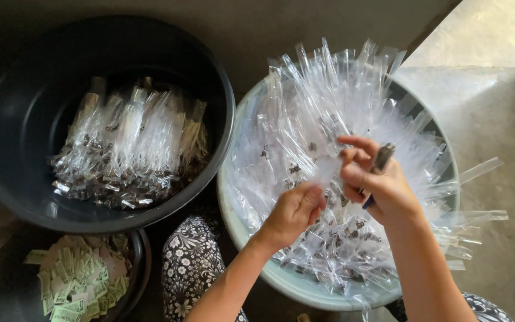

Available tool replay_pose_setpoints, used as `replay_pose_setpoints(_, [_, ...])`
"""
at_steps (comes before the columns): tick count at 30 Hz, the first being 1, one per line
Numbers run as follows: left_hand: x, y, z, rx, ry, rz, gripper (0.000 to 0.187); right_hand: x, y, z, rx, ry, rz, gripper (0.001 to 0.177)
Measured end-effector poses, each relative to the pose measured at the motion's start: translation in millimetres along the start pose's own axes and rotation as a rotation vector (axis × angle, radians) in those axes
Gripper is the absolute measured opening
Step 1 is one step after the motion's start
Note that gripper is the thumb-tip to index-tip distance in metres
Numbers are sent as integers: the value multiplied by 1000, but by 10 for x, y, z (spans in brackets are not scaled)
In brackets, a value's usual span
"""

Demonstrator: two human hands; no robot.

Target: Manual thermal sealing of small plastic bags containing food items using a handheld lighter.

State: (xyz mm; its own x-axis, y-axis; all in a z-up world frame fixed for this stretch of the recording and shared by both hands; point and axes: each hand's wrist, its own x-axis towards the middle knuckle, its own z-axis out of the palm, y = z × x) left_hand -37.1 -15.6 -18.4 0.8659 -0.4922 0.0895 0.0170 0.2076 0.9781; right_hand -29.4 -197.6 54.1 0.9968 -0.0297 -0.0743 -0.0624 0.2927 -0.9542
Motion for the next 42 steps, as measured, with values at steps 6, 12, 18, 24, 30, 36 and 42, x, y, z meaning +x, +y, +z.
replay_pose_setpoints(6, [-5, 212, 44, 271, 180, -142, 44, 100, 477, 539, 320, 390, 101, 52])
replay_pose_setpoints(12, [-41, 194, -185, 573, 51, -174, 38, 30, 398, 537, 180, 253, 81, 58])
replay_pose_setpoints(18, [-180, 5, -6, 96, -58, -306, 16, 503, 719, 332, 59, 497, -72, 59])
replay_pose_setpoints(24, [-644, 586, -841, 15, -183, -677, 46, 813, 617, -525, 179, 609, -73, 47])
replay_pose_setpoints(30, [-645, 385, -2927, 960, 834, -104, 13, 705, 985, -488, -334, 506, -74, 28])
replay_pose_setpoints(36, [-445, -452, -3750, 1436, 536, -988, 69, 787, 1838, 338, -895, 56, -107, 13])
replay_pose_setpoints(42, [-352, -149, -3198, 1430, 811, -613, 77, 1025, 2722, 657, -1323, -157, -25, 30])
